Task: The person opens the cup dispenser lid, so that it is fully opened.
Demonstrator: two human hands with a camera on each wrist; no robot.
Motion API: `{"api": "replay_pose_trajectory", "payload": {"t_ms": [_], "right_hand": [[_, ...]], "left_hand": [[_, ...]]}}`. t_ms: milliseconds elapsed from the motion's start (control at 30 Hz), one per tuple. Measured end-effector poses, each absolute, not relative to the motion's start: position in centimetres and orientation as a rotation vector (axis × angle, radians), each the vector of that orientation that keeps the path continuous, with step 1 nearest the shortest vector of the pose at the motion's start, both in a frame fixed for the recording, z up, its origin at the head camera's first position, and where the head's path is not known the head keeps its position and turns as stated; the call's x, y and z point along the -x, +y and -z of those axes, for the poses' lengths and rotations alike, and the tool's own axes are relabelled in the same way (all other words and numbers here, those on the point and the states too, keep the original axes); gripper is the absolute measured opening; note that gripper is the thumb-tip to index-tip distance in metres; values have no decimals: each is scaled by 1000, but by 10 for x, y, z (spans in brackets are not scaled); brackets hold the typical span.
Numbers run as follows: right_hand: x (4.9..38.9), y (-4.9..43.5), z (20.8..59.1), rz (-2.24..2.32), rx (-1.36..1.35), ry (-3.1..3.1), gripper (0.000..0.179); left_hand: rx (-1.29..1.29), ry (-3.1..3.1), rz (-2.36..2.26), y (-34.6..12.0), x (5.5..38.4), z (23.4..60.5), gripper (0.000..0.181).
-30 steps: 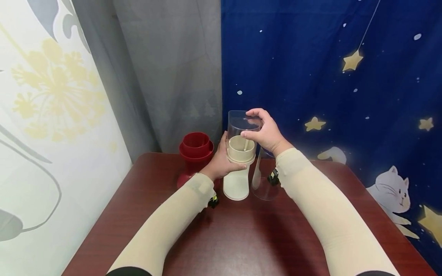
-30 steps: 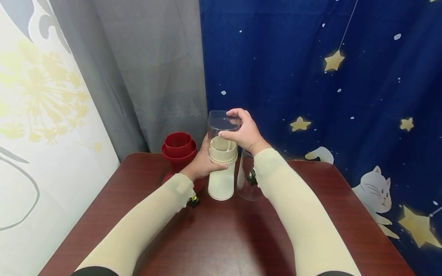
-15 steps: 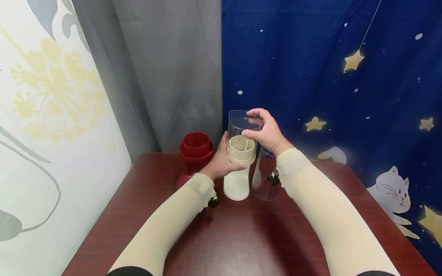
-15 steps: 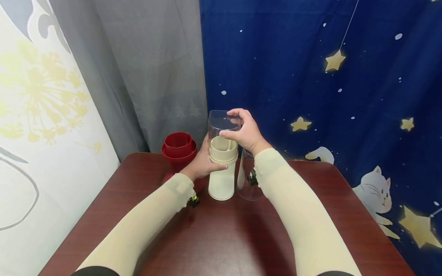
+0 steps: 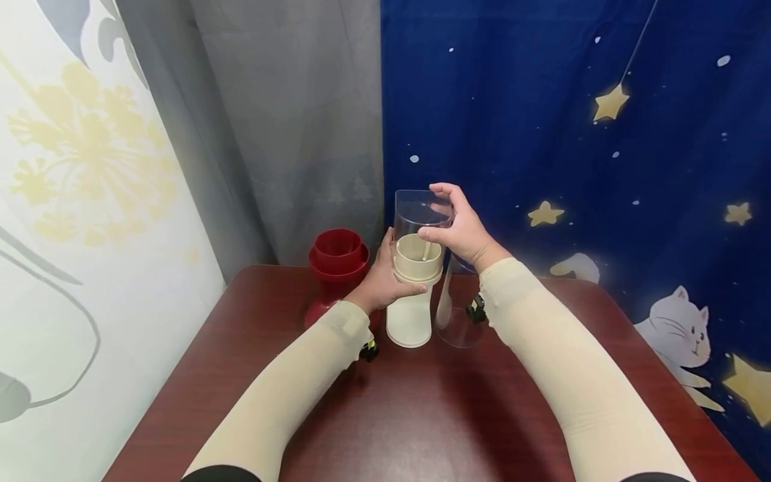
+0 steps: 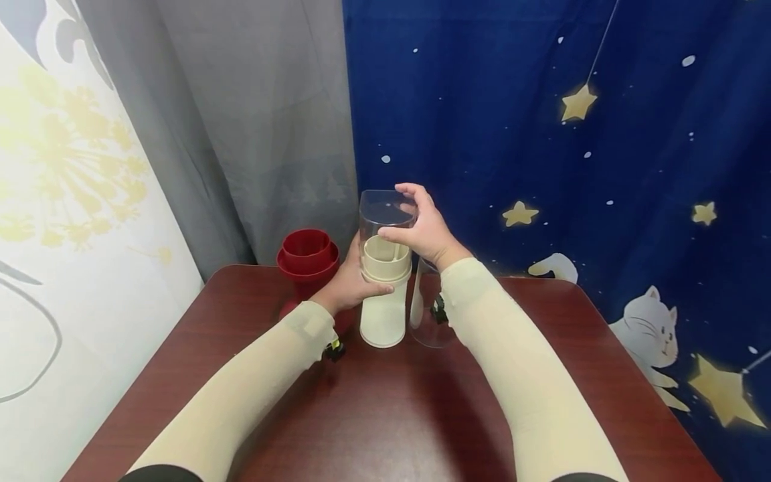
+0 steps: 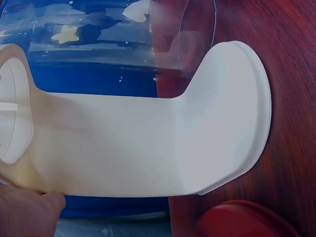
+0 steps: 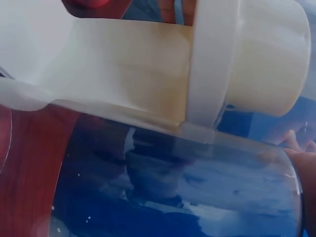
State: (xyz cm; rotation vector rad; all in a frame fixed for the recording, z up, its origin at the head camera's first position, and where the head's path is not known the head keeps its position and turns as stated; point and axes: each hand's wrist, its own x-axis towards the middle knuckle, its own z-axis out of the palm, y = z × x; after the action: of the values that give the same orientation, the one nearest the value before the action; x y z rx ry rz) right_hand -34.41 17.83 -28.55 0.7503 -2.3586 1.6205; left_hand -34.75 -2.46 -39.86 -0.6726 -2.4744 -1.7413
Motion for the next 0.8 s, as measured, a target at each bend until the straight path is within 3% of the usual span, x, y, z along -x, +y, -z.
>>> {"api": "replay_pose_trajectory", "payload": {"t_ms": [100,300,800], "right_hand": [[345,176,288,-1619,-731,-2379,97],[345,173,293,-1650,-719,-2342,88],[346,169,295,-1673,-693,-2281,85]], "left_hand": [[667,-2472,1756,-25,347,398,146],[687,-2415,1790,-24,347,397,148],[644,-2361,1790,-18,349,395,148]]}}
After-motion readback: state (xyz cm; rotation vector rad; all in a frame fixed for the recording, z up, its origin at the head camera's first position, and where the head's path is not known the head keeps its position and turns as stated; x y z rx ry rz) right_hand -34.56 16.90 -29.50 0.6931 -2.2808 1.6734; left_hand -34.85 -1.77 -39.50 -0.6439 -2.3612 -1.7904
